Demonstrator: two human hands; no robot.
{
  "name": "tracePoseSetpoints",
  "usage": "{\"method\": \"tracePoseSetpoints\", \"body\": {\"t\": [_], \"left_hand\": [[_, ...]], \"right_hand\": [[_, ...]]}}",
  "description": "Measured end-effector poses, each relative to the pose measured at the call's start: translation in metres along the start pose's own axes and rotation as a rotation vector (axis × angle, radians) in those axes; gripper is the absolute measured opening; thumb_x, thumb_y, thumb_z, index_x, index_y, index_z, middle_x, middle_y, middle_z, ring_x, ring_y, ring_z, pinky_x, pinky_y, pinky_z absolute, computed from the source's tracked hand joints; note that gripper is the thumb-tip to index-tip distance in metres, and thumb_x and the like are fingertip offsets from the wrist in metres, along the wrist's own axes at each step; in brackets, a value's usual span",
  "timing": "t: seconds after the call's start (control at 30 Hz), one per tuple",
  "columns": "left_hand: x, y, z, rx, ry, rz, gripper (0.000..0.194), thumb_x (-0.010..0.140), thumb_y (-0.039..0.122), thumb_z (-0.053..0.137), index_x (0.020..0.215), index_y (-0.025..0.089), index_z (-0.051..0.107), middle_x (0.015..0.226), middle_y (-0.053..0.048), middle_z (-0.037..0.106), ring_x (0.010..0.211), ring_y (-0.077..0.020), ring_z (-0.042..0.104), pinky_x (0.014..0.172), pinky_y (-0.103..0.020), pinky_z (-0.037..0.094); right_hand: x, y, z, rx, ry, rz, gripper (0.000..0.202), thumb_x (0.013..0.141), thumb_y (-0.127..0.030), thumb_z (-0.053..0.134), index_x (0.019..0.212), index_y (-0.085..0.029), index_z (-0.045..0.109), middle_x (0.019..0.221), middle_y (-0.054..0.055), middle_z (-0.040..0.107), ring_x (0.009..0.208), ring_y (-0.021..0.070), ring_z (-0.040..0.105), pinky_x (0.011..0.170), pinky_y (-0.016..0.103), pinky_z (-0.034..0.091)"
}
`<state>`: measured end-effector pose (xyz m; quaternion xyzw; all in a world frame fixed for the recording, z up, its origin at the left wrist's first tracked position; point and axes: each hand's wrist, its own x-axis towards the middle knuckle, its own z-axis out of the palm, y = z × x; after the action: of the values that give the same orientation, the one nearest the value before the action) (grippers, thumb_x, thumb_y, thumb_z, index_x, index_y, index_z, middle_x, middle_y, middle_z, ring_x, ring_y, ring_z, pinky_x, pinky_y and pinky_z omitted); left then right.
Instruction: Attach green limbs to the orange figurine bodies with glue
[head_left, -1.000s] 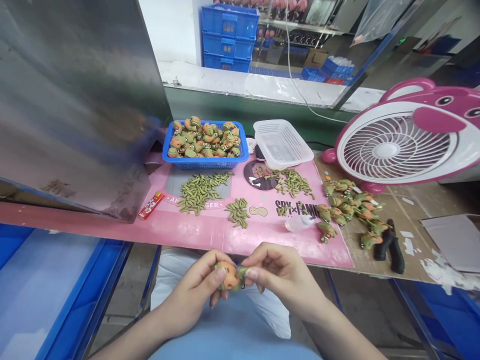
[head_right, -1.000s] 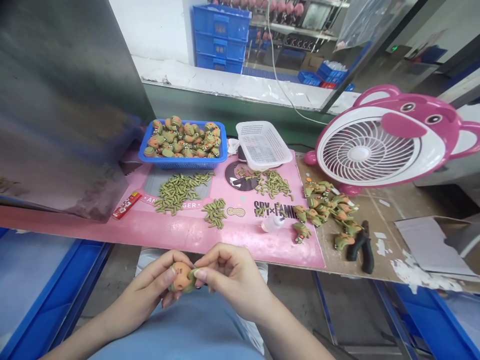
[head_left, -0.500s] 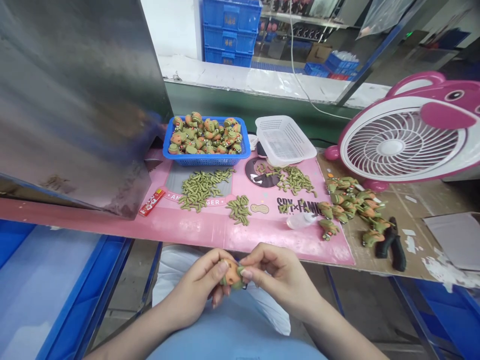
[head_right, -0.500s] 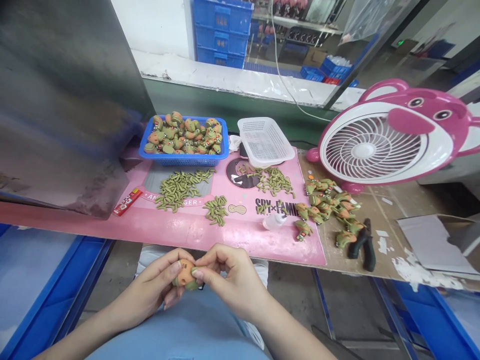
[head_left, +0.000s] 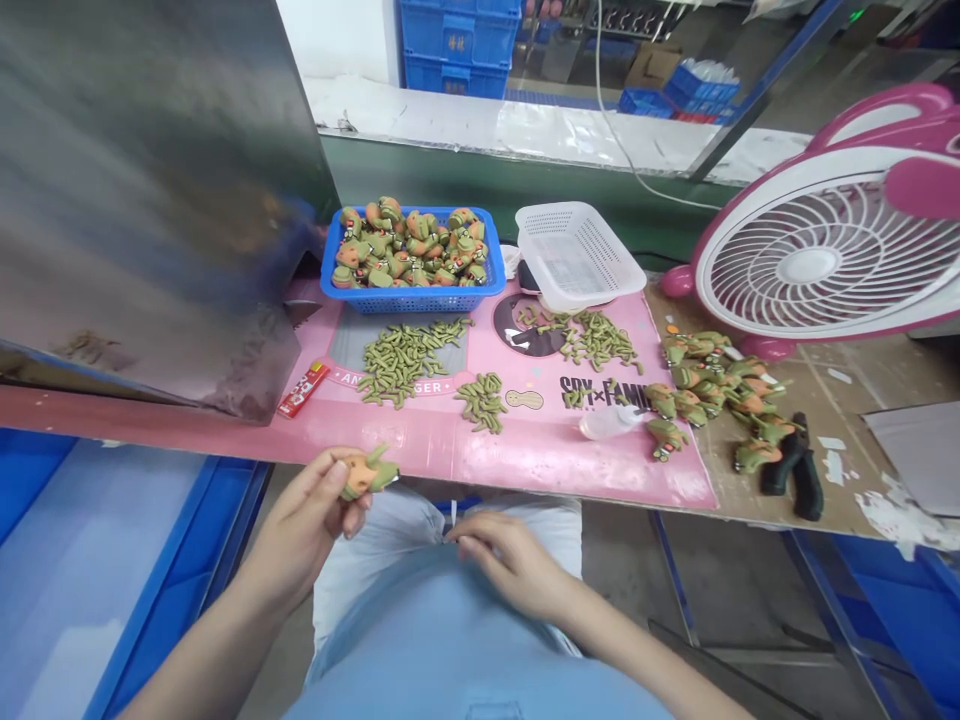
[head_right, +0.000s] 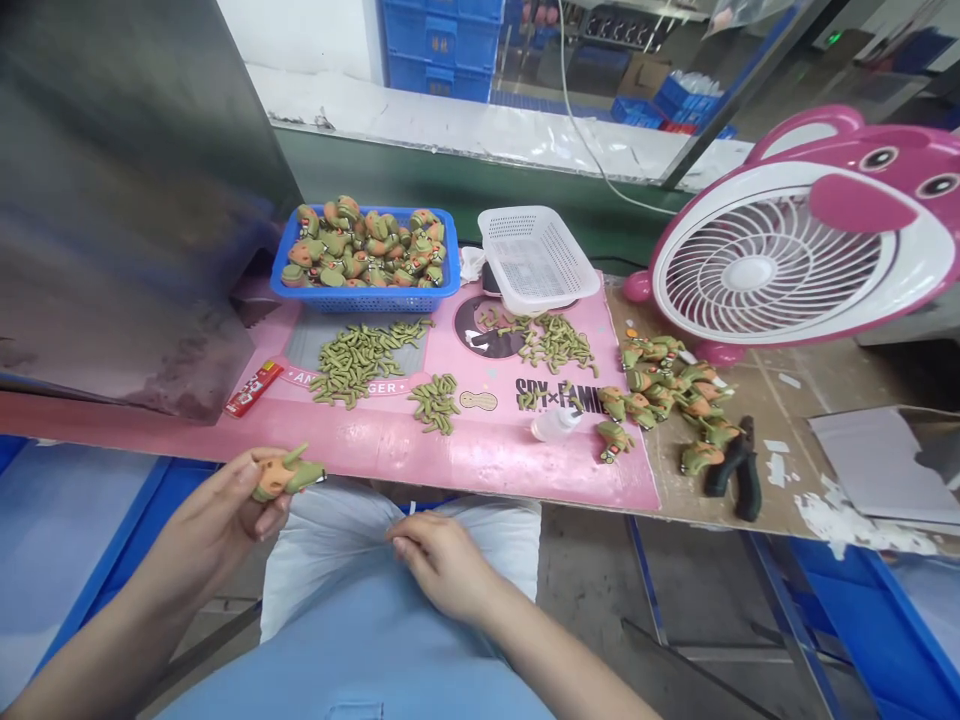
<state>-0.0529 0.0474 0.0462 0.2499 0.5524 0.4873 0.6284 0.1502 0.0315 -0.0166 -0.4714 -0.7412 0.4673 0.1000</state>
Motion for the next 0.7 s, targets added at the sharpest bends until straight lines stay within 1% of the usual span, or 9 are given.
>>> {"method": "tracePoseSetpoints", "body": {"t": [0.07,0.1,0.17,0.27,0.33,0.4,0.53,0.63,0.7], "left_hand": [[-0.003,-0.001,-0.005,0.015,0.039,0.003,0.027,0.065,0.040,0.070,0.076,0.016,0.062,0.053,0.002,0.058,0.042,-0.0079,0.042,0.043,-0.022,0.031],[-0.004,-0.002,-0.006,0.026,0.041,-0.006,0.027,0.066,0.040,0.069,0.075,0.016,0.062,0.054,0.002,0.058,0.042,-0.0081,0.041,0.043,-0.022,0.030],[-0.008,-0.004,-0.007,0.047,0.027,-0.026,0.027,0.066,0.040,0.069,0.075,0.015,0.062,0.055,0.001,0.059,0.042,-0.0081,0.041,0.043,-0.022,0.030],[-0.010,-0.006,-0.010,0.061,0.020,-0.040,0.028,0.066,0.041,0.068,0.075,0.016,0.062,0.055,0.000,0.060,0.042,-0.0079,0.041,0.043,-0.022,0.029],[-0.010,-0.006,-0.012,0.065,0.031,-0.041,0.028,0.066,0.042,0.069,0.075,0.016,0.062,0.053,0.001,0.059,0.042,-0.0077,0.041,0.044,-0.021,0.030],[-0.009,-0.005,-0.013,0.075,0.034,-0.035,0.027,0.066,0.041,0.069,0.074,0.016,0.062,0.052,0.001,0.058,0.042,-0.0077,0.040,0.043,-0.021,0.030],[-0.007,-0.005,-0.012,0.090,0.035,-0.033,0.025,0.066,0.040,0.068,0.073,0.016,0.063,0.051,0.001,0.057,0.041,-0.0085,0.040,0.043,-0.022,0.029],[-0.008,-0.006,-0.011,0.097,0.027,-0.037,0.026,0.067,0.040,0.067,0.074,0.016,0.063,0.052,0.001,0.058,0.041,-0.0082,0.040,0.043,-0.022,0.031],[-0.009,-0.006,-0.013,0.098,0.027,-0.029,0.025,0.067,0.040,0.068,0.073,0.017,0.063,0.052,0.001,0.058,0.041,-0.0076,0.040,0.043,-0.021,0.031]], "right_hand": [[0.013,0.018,0.024,-0.045,-0.093,0.103,0.019,0.080,-0.012,0.048,0.091,-0.019,0.062,0.093,0.005,0.066,0.091,0.0177,0.059,0.078,0.029,0.045],[0.018,0.027,0.033,-0.077,-0.118,0.163,0.014,0.080,-0.015,0.050,0.088,-0.017,0.062,0.093,0.008,0.066,0.090,0.0194,0.059,0.076,0.032,0.045],[0.022,0.039,0.039,-0.136,-0.179,0.266,0.013,0.082,-0.025,0.053,0.081,-0.014,0.061,0.087,0.008,0.064,0.083,0.0188,0.059,0.073,0.034,0.046],[0.017,0.049,0.028,-0.184,-0.275,0.317,0.022,0.085,-0.033,0.052,0.078,-0.013,0.059,0.080,0.002,0.061,0.075,0.0138,0.058,0.071,0.033,0.047],[0.010,0.051,0.017,-0.179,-0.321,0.295,0.020,0.086,-0.031,0.052,0.080,-0.013,0.058,0.081,0.001,0.061,0.075,0.0128,0.058,0.072,0.032,0.048],[0.007,0.053,0.011,-0.165,-0.330,0.275,0.018,0.087,-0.029,0.050,0.086,-0.013,0.058,0.085,0.002,0.061,0.079,0.0137,0.059,0.074,0.034,0.048],[0.008,0.058,0.020,-0.131,-0.354,0.296,0.021,0.088,-0.030,0.049,0.099,-0.013,0.055,0.093,0.004,0.060,0.082,0.0149,0.059,0.074,0.035,0.049],[0.010,0.061,0.026,-0.094,-0.404,0.287,0.020,0.087,-0.030,0.051,0.095,-0.013,0.057,0.090,0.003,0.060,0.077,0.0136,0.059,0.070,0.033,0.050],[0.011,0.061,0.023,-0.068,-0.376,0.257,0.019,0.087,-0.030,0.051,0.091,-0.013,0.058,0.089,0.003,0.060,0.078,0.0136,0.059,0.072,0.033,0.050]]}}
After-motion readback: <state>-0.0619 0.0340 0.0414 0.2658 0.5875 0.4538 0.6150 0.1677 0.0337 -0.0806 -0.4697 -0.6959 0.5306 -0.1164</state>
